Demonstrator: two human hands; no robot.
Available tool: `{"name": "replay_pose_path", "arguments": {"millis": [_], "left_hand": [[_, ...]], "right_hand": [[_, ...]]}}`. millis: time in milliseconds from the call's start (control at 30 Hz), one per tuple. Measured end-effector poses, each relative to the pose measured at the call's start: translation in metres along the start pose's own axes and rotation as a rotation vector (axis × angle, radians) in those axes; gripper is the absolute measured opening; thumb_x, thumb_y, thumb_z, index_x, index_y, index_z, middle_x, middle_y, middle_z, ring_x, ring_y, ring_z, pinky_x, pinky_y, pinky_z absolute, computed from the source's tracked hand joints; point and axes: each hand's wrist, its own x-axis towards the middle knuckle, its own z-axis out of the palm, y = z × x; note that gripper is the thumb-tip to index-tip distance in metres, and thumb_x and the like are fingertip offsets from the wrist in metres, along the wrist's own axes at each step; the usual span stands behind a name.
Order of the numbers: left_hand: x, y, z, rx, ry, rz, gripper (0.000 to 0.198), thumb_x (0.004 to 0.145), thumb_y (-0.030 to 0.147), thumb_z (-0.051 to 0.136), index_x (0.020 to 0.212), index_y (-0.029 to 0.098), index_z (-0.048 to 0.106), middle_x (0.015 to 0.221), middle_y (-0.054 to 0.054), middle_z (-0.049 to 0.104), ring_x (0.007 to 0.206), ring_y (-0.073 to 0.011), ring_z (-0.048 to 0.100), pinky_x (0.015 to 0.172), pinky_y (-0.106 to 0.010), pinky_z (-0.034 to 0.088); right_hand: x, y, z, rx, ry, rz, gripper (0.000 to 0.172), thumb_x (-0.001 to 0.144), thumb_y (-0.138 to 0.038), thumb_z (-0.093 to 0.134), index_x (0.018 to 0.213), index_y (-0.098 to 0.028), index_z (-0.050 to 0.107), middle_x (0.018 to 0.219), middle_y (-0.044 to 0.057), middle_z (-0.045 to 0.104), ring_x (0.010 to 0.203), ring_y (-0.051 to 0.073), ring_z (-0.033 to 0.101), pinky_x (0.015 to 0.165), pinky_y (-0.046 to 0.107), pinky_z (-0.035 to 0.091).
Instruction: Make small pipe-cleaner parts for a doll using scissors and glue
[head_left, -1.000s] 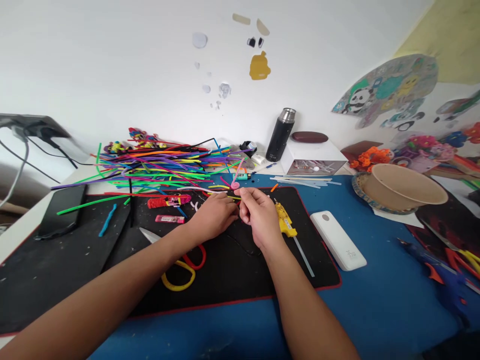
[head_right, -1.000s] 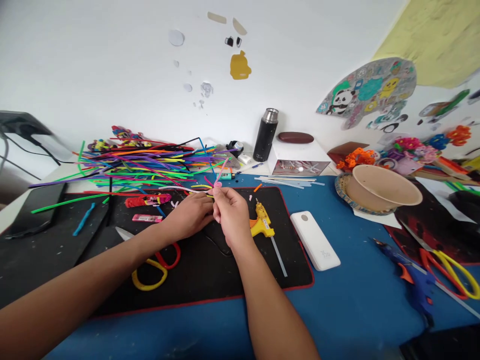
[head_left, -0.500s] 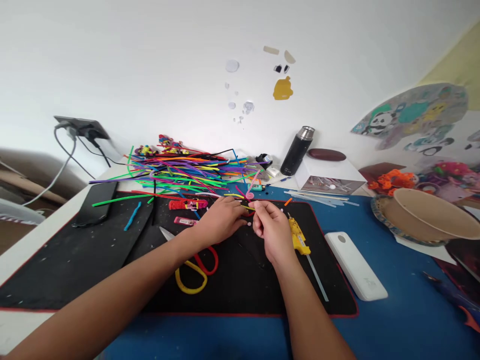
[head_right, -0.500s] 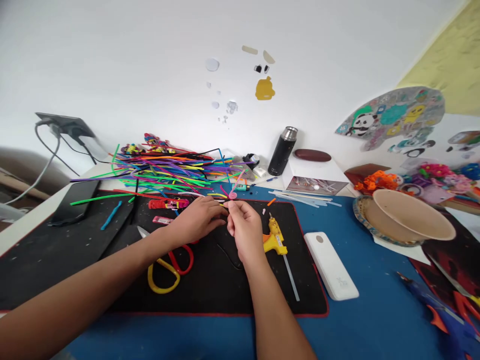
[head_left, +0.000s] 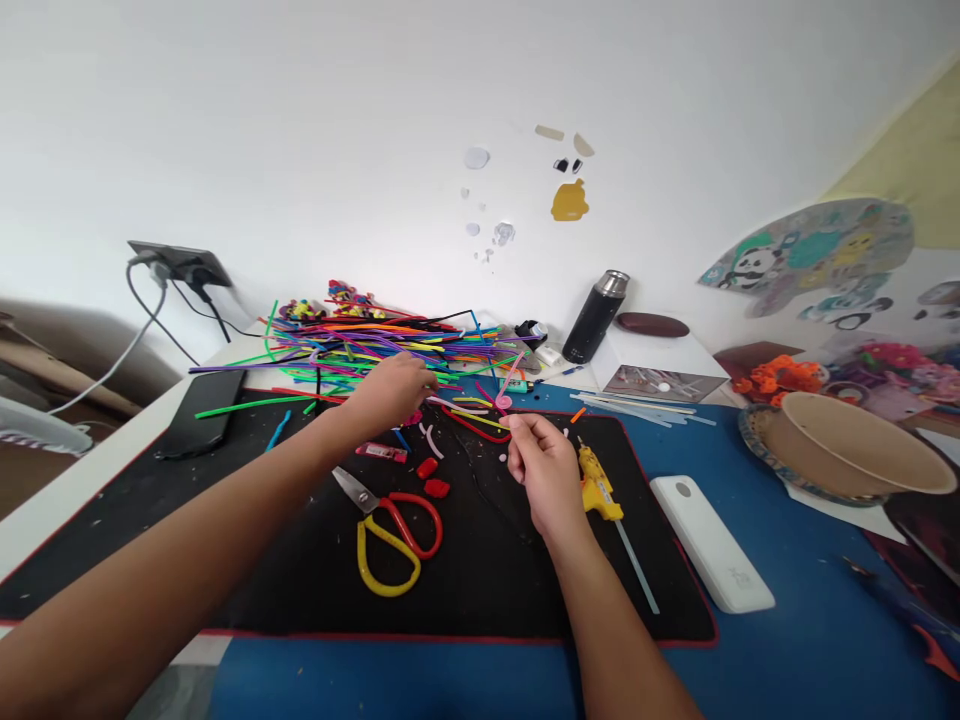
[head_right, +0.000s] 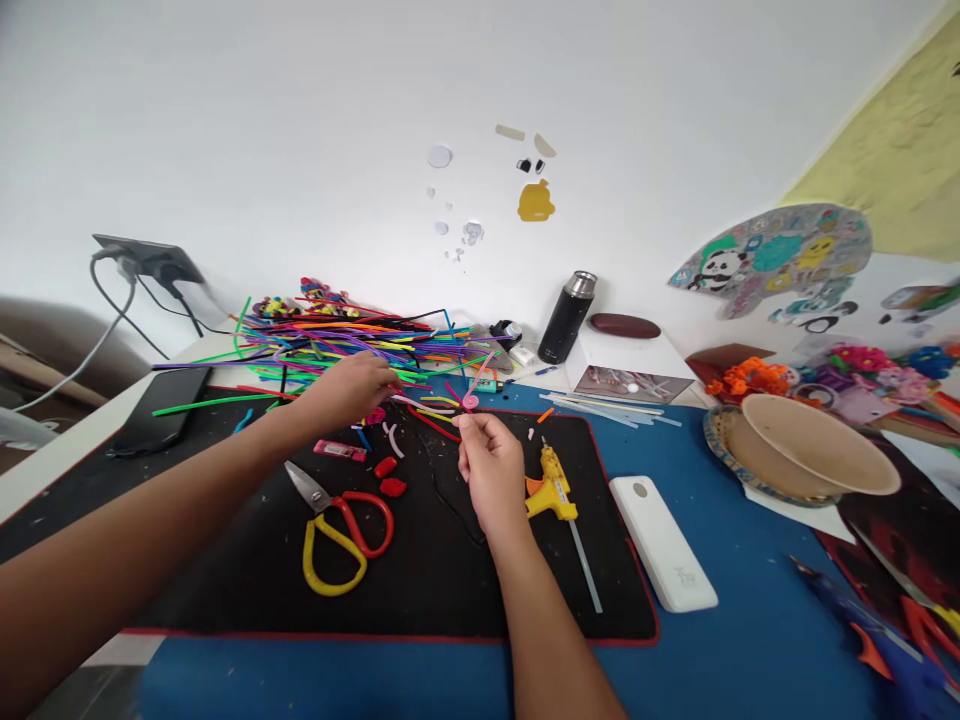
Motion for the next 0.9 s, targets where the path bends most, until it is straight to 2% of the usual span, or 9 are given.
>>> {"name": "replay_pose_path", "arguments": {"millis": [100,300,467,633,767,900], "left_hand": [[0.011,0.009,0.010,0.052,-0.075,0.053,0.025,0.092,0.019,0.057,0.095,0.020,0.082,0.092,-0.013,0.075,0.093,-0.0285,0.067,0.086,-0.038,0.049],[0.016,0.012,0.024,0.038,-0.093,0.082,0.020,0.090,0.016,0.060,0.089,0.021,0.080,0.089,-0.010,0.073,0.092,-0.0268,0.067,0.082,-0.035,0.049],[0.016,0.015,0.023,0.030,-0.076,0.081,0.020,0.092,0.017,0.059,0.087,0.017,0.078,0.090,-0.012,0.073,0.091,-0.0280,0.067,0.083,-0.037,0.050],[0.008,0.012,0.001,-0.044,0.042,0.052,0.019,0.096,0.023,0.057,0.094,0.017,0.075,0.094,-0.012,0.074,0.096,-0.0289,0.066,0.089,-0.040,0.049],[-0.017,-0.001,-0.025,-0.181,0.196,-0.017,0.022,0.099,0.032,0.056,0.092,0.019,0.073,0.095,-0.011,0.076,0.096,-0.0287,0.066,0.090,-0.042,0.050],[-0.048,-0.012,-0.047,-0.302,0.283,-0.148,0.027,0.098,0.041,0.055,0.091,0.021,0.071,0.096,-0.008,0.076,0.095,-0.0262,0.067,0.089,-0.038,0.051]], "right_hand": [[0.000,0.001,0.000,-0.035,0.001,-0.003,0.039,0.088,-0.056,0.072,0.090,-0.017,0.073,0.050,-0.008,0.046,0.044,0.009,0.036,0.044,0.022,0.027],[-0.001,0.004,0.002,-0.116,-0.023,0.006,0.039,0.091,-0.056,0.069,0.091,-0.017,0.071,0.052,-0.007,0.047,0.044,0.010,0.039,0.044,0.022,0.028],[-0.009,0.009,0.007,-0.285,-0.191,-0.056,0.035,0.096,-0.052,0.064,0.095,-0.019,0.073,0.059,-0.005,0.053,0.051,0.013,0.047,0.050,0.025,0.034],[-0.025,0.010,0.019,-0.650,-0.445,-0.195,0.026,0.098,-0.045,0.068,0.111,-0.025,0.078,0.073,-0.003,0.066,0.063,0.014,0.058,0.063,0.026,0.040],[-0.037,0.008,0.031,-0.869,-0.640,-0.295,0.038,0.095,-0.047,0.073,0.126,-0.024,0.074,0.086,0.001,0.074,0.079,0.018,0.066,0.075,0.029,0.046],[-0.049,0.009,0.044,-1.131,-0.732,-0.415,0.052,0.091,-0.050,0.078,0.133,-0.021,0.068,0.105,0.008,0.075,0.100,0.027,0.067,0.083,0.035,0.051]]}}
